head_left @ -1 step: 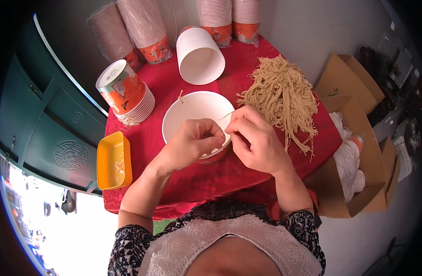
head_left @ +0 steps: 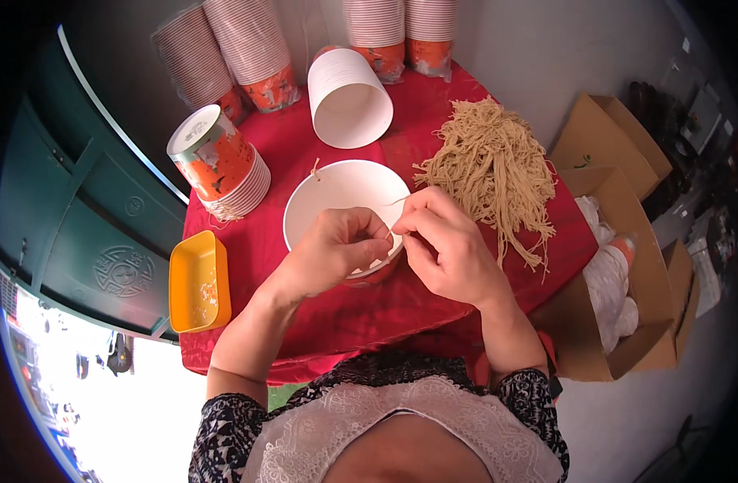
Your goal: Attaching string handles to decorative paper buckets by threading them through pre-punched holes.
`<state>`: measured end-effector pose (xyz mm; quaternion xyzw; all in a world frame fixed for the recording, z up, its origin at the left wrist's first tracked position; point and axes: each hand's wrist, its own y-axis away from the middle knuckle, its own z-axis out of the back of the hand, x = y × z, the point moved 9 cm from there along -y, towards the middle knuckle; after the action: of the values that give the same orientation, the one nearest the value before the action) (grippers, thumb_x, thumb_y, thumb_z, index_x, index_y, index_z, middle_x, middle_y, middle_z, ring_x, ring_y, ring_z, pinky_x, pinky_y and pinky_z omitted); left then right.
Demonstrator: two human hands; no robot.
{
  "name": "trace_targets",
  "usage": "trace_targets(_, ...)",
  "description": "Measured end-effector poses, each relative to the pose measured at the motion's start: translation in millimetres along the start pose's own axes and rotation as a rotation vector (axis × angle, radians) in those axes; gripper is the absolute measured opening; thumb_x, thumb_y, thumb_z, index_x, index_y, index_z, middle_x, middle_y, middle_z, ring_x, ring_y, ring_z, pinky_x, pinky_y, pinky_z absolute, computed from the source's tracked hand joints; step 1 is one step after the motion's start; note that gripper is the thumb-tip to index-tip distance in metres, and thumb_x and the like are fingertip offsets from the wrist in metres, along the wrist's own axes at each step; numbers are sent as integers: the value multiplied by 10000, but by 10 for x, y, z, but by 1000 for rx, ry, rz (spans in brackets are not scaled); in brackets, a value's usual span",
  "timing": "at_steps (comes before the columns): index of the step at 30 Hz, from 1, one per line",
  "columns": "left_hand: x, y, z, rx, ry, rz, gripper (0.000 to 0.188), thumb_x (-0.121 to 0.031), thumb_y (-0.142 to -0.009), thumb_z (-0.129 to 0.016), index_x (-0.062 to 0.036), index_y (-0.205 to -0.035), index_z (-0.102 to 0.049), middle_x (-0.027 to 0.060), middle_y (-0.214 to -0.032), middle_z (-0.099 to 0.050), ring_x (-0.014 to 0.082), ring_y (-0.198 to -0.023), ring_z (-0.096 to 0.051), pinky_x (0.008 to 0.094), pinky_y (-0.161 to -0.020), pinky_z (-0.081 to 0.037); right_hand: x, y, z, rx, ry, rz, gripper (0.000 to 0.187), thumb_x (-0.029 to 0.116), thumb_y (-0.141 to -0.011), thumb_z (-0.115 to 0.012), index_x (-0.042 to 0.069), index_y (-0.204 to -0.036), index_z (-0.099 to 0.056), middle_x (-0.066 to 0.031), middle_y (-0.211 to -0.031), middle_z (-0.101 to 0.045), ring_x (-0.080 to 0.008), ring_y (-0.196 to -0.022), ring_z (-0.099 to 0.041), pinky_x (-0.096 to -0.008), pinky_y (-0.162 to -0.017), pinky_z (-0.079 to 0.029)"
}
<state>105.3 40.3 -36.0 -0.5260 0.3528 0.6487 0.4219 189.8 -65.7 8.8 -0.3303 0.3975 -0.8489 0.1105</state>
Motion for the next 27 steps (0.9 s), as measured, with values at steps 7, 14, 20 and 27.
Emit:
trace_targets(7, 15, -15, -7, 38, 62, 47, 87, 2, -895, -658, 9, -943, -587, 21, -840, -621, 63, -729, -572, 198, -627, -452, -50, 100, -61, -19, -59, -55, 240, -96, -751, -656, -17, -976, -628, -124, -1017, -561, -262, -895, -596, -349, -750, -504)
trace_targets(14, -55, -17, -8, -8, 39, 21, 112, -18, -878, -681, 15, -936, -591, -4, -800, -603, 39, -688, -535, 196, -569, -427, -58, 113, -75, -63, -68, -67, 225, -89, -747, -675, -14, -953, -628, -115, -1008, -568, -269, -899, -598, -364, -745, -519)
trace_targets(20, -42, -13, 0, 18, 19, 40, 134, 5, -873, -686, 0, -938, -569, 22, -831, -615, 64, -721, -582, 194, -616, -470, -43, 121, -83, -118, -36, -13, 206, -95, -740, -693, -11, -913, -616, -106, -958, -584, -240, -852, -612, -332, -717, -498)
trace_targets(27, -53, -19, -4, 13, -32, 34, 136, 8, -866, -690, -2, -932, -572, 10, -830, -607, 67, -743, -577, 204, -641, -468, 13, 117, -99, -176, 34, 27, 238, -112, -716, -684, 13, -860, -542, -113, -922, -556, -286, -836, -584, -385, -706, -499)
